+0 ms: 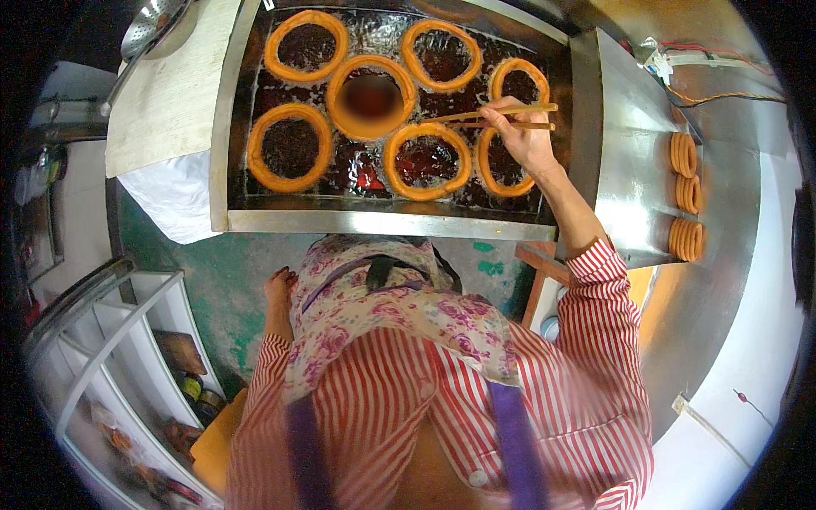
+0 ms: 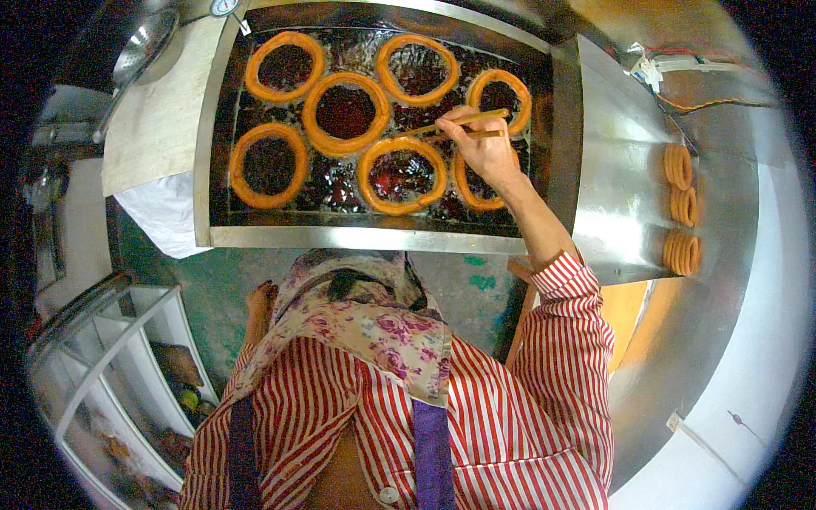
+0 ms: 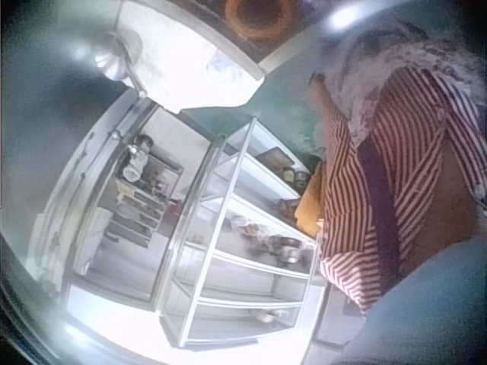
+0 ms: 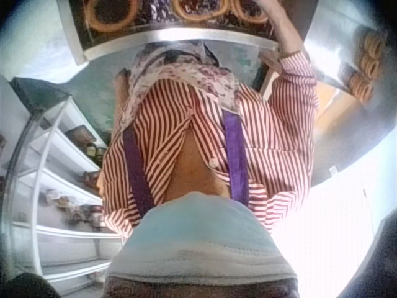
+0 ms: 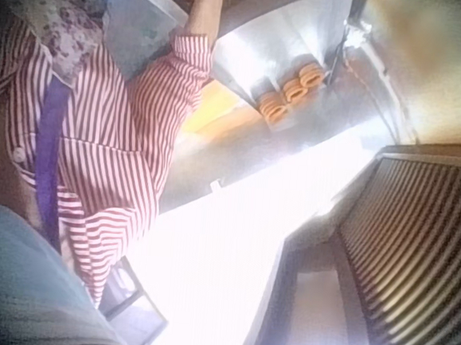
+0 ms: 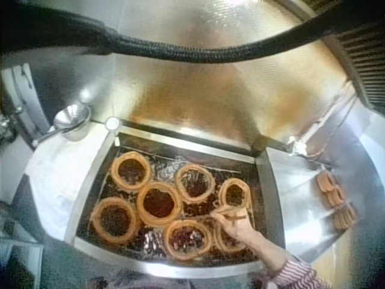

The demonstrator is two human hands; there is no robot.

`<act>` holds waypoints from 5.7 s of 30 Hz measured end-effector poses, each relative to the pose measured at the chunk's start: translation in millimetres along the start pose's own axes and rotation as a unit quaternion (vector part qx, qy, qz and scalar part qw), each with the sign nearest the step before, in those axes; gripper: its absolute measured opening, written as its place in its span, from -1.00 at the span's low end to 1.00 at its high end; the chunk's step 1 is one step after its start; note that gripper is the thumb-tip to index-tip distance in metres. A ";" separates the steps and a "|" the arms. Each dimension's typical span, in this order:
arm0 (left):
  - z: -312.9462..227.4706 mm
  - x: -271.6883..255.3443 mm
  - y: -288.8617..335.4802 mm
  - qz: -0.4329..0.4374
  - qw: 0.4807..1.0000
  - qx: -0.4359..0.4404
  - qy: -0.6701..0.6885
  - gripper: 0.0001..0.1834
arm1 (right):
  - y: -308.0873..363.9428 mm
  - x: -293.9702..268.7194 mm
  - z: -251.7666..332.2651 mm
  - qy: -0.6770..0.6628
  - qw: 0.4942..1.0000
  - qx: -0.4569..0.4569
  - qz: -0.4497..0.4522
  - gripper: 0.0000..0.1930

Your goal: The person uses long wooden chopsticks to flip and arrange ring-shaped doughnuts frying in a deep fryer. They periodically remove cooked doughnuts and place them on a metal tray, then stack them neatly. The person also handles a yellow board with uncooked dough rings.

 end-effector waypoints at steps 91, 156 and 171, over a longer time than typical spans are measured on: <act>-3.0 -36.1 -8.8 0.010 0.969 -0.008 -0.247 -0.70 | 46.7 -11.8 -20.0 0.032 0.990 0.066 -0.122 -0.79; 94.2 -35.4 66.7 -0.151 0.985 -0.014 0.081 -0.72 | -228.1 -98.8 -108.4 -0.047 0.990 -0.058 -0.116 -0.79; 100.3 -50.7 35.1 -0.107 0.983 -0.008 0.147 -0.66 | -44.5 -58.3 -238.1 -0.408 0.809 0.172 -0.386 -0.81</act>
Point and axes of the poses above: each hand's wrist, its own y-axis away from the middle knuckle, its own x-axis out of the palm, z = x × y, the point moved 9 cm from there along -y, towards the middle knuckle, and after that the axes turned 8 degrees about z, right-handed, at the moved point
